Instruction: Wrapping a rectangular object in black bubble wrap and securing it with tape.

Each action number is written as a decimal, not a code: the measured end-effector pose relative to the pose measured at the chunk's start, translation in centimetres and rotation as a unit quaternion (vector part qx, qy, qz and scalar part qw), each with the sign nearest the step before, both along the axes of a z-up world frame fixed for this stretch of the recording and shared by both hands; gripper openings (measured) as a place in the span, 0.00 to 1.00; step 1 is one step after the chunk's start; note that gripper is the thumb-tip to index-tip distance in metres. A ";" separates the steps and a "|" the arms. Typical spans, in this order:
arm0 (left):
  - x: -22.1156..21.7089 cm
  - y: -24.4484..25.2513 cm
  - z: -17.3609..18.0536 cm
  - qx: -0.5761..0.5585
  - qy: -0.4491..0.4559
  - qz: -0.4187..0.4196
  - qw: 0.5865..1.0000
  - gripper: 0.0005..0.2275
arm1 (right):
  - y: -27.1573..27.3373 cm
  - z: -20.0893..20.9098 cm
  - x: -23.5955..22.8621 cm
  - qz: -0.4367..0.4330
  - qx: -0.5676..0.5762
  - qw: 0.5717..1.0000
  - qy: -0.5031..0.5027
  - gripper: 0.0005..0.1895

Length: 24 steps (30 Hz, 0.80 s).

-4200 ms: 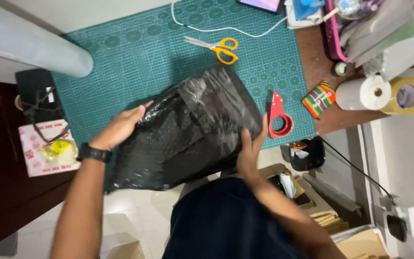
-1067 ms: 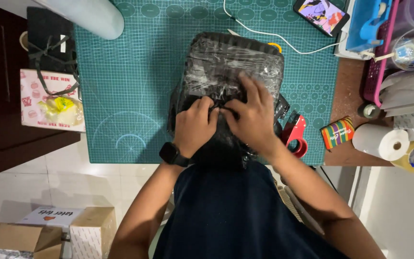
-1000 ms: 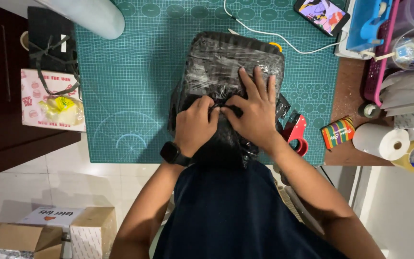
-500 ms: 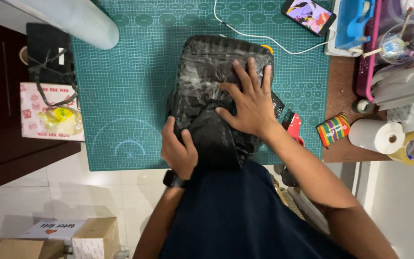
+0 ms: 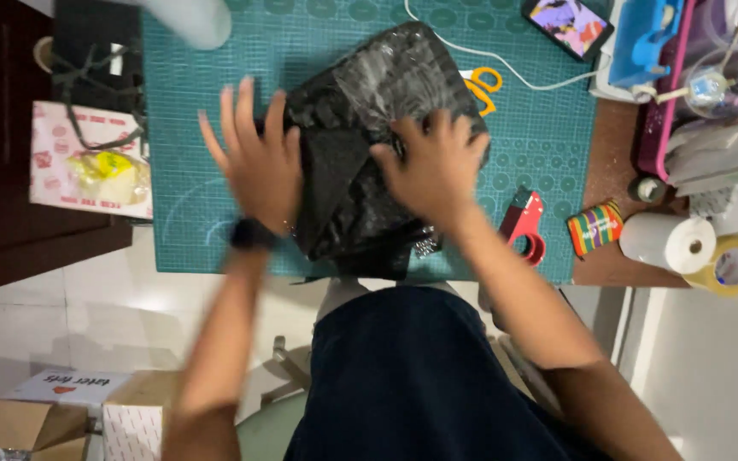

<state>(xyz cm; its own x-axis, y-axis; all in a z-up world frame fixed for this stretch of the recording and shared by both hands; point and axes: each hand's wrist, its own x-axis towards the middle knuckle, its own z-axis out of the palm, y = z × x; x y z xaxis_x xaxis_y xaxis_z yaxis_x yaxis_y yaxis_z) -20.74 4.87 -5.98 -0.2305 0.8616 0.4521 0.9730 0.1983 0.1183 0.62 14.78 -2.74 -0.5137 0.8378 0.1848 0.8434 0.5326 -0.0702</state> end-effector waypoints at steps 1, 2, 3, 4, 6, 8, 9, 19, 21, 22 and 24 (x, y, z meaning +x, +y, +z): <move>2.7 -0.3 0.5 -0.003 -0.012 0.138 0.990 0.26 | 1.5 -0.1 0.9 0.031 -0.043 0.998 0.015 0.16; 5.4 -0.7 0.6 0.000 -0.009 0.140 0.990 0.26 | 3.0 -1.2 2.2 0.033 -0.041 0.998 0.019 0.16; 8.4 -1.3 0.4 -0.046 -0.071 0.153 0.985 0.30 | 4.2 -2.3 3.7 0.030 -0.044 0.995 0.079 0.18; 11.3 -1.9 0.3 -0.092 -0.133 0.165 0.973 0.36 | 5.5 -3.5 5.2 0.026 -0.047 0.989 0.138 0.22; 11.7 -1.6 -0.1 -0.084 -0.100 0.146 0.981 0.34 | 5.8 -4.7 6.3 -0.038 -0.171 0.963 0.203 0.27; 11.8 -1.6 -0.2 -0.078 -0.065 0.126 0.987 0.31 | 4.4 -3.6 6.4 -0.101 -0.293 0.913 0.265 0.34; 11.6 -1.6 -0.2 -0.082 -0.070 0.101 0.989 0.30 | 2.9 -1.8 6.0 -0.123 -0.316 0.899 0.276 0.31; 8.8 -2.8 -0.5 -0.077 -0.160 -0.033 0.984 0.23 | -4.4 -15.6 21.0 -0.333 -0.155 0.894 0.258 0.26; 8.0 -2.9 -0.2 -0.087 -0.165 -0.040 0.982 0.22 | -6.5 -19.5 23.0 -0.368 -0.176 0.886 0.223 0.31; 7.6 -2.9 -0.1 -0.100 -0.173 -0.047 0.979 0.21 | -7.4 -21.5 24.1 -0.403 -0.199 0.874 0.184 0.37; 6.3 -3.3 -0.9 -0.097 -0.198 -0.053 0.974 0.21 | -7.9 -22.9 24.6 -0.393 -0.181 0.885 0.170 0.36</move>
